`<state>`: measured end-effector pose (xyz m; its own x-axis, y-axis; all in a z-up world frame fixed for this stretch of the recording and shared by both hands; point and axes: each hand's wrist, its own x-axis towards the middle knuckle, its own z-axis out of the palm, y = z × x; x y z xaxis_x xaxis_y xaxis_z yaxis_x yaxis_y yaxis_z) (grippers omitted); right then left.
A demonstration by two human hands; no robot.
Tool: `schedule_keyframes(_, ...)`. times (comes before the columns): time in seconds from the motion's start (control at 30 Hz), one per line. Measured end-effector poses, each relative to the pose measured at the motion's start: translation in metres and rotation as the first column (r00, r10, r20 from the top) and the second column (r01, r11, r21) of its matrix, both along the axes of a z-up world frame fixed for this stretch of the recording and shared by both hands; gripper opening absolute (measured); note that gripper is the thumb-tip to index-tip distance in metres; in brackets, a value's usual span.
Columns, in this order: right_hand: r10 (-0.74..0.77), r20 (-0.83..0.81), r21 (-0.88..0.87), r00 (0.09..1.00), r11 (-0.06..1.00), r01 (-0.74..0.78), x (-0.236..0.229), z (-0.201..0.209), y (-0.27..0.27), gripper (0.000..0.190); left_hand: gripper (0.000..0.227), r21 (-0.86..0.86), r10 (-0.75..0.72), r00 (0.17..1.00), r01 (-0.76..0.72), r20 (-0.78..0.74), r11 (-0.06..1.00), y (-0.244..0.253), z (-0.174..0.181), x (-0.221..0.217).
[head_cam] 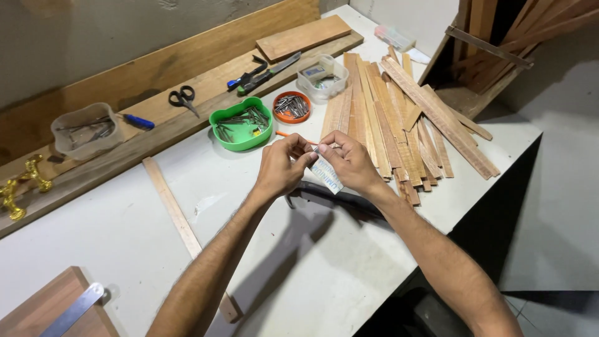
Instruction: Assembling a wooden frame by measuring, gluing, nailing, and sanding wooden strips on a workbench.
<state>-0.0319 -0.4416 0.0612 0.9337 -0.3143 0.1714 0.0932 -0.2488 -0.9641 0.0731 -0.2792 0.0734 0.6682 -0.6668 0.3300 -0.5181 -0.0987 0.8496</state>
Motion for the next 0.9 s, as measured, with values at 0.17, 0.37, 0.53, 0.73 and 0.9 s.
schedule_keyframes(0.17,-0.075,-0.017,-0.159,0.997,0.985,0.071,0.002,-0.033,-0.034,0.015,0.016,0.124,-0.061,0.994,0.073,-0.095,0.990,-0.043,-0.034,0.010)
schedule_keyframes(0.37,-0.190,-0.105,-0.463,0.976,0.878,0.121,0.005,-0.042,-0.062,0.017,0.017,0.173,-0.132,0.991,0.125,0.027,0.977,-0.089,-0.085,0.021)
schedule_keyframes(0.53,-0.183,0.009,-0.558,0.983,0.815,0.157,0.007,-0.063,-0.082,0.018,0.017,0.263,-0.145,0.973,0.094,0.181,0.960,-0.115,-0.106,0.022)
schedule_keyframes(0.73,-0.243,0.109,-0.777,0.964,0.584,0.235,0.008,-0.074,-0.088,0.020,0.020,0.443,-0.126,0.940,-0.029,0.317,0.896,-0.114,-0.097,0.019)
schedule_keyframes(0.9,-0.338,-0.043,-0.806,0.940,0.568,0.167,0.011,-0.059,-0.099,0.030,0.015,0.510,-0.070,0.959,-0.083,0.274,0.856,-0.093,-0.063,0.024)
